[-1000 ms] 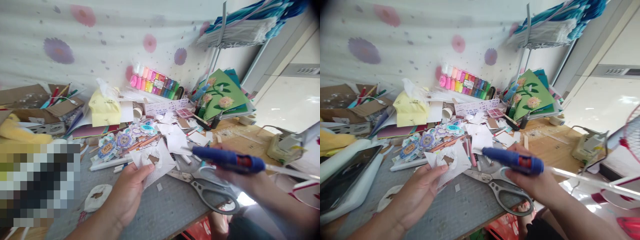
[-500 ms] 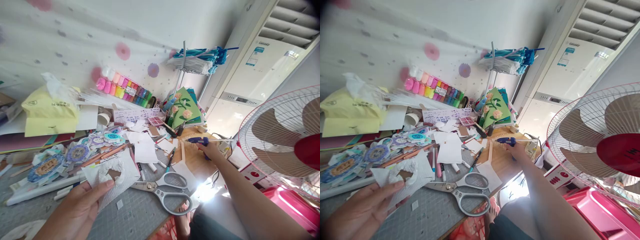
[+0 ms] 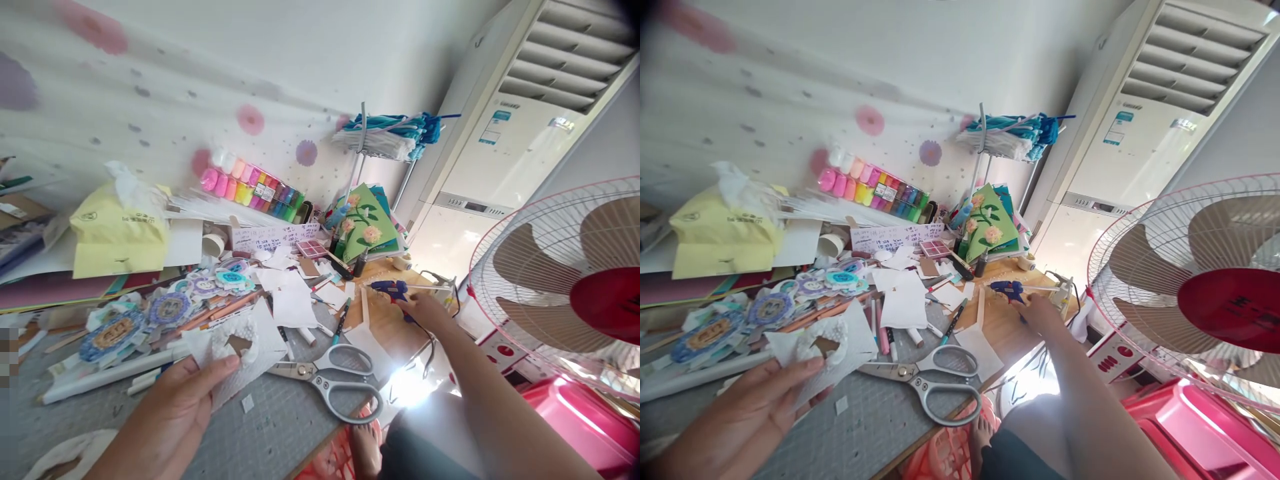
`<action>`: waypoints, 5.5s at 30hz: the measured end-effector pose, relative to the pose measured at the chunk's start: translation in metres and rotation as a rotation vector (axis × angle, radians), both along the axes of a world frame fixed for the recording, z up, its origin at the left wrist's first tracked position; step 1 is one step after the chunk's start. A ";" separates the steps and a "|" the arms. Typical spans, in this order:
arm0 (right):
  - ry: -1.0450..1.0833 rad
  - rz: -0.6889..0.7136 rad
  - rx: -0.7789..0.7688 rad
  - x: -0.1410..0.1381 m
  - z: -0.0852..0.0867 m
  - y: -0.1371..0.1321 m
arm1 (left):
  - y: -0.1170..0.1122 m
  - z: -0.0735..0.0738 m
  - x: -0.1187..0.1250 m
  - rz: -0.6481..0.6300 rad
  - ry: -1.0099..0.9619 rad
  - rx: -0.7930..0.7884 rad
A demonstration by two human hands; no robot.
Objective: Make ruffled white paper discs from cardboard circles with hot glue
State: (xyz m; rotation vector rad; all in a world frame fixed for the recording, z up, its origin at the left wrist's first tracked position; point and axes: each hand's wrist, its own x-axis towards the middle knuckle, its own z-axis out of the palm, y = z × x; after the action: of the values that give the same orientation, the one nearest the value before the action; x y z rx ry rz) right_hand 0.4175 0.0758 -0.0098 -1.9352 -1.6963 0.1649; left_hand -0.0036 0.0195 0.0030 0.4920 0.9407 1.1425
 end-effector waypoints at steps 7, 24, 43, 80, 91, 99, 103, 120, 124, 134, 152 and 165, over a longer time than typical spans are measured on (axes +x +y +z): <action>0.096 0.303 -0.369 -0.099 0.024 -0.054 | -0.006 0.005 0.003 -0.090 0.045 0.114; 1.504 0.626 -0.612 -0.226 -0.001 -0.045 | -0.008 -0.002 -0.001 -0.422 0.016 0.158; 0.928 0.465 -0.419 -0.240 0.018 -0.045 | -0.009 -0.006 -0.003 -0.337 0.627 0.328; 0.441 0.430 0.208 -0.259 0.020 -0.063 | -0.012 -0.005 0.004 -0.178 1.390 0.631; 0.487 0.368 0.154 -0.274 0.015 -0.066 | -0.014 -0.001 0.002 -0.139 1.474 0.695; 0.907 0.510 0.171 -0.248 0.021 -0.055 | -0.011 -0.003 0.002 -0.254 0.449 0.322; 1.269 0.458 -0.165 -0.244 0.011 -0.050 | -0.013 -0.005 0.002 -0.293 0.273 0.294; 0.849 0.369 -0.181 -0.261 0.013 -0.058 | -0.013 -0.006 -0.001 -0.306 0.571 0.368; 0.890 0.459 -0.149 -0.259 0.011 -0.058 | -0.014 -0.006 0.000 -0.310 0.500 0.368; 0.754 0.435 -0.034 -0.266 0.007 -0.058 | -0.016 -0.003 0.000 -0.331 0.572 0.404; 0.693 0.599 -0.173 -0.257 0.014 -0.046 | -0.014 -0.002 0.001 -0.396 0.653 0.376; 1.115 0.612 -0.325 -0.242 0.008 -0.036 | -0.009 -0.005 0.000 -0.393 0.582 0.356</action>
State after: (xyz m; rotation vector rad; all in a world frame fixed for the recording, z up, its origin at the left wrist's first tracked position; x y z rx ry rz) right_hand 0.1752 0.0394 -0.0021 -1.0062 -1.3836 1.4955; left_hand -0.0034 0.0101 -0.0018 1.2893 1.0714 0.8127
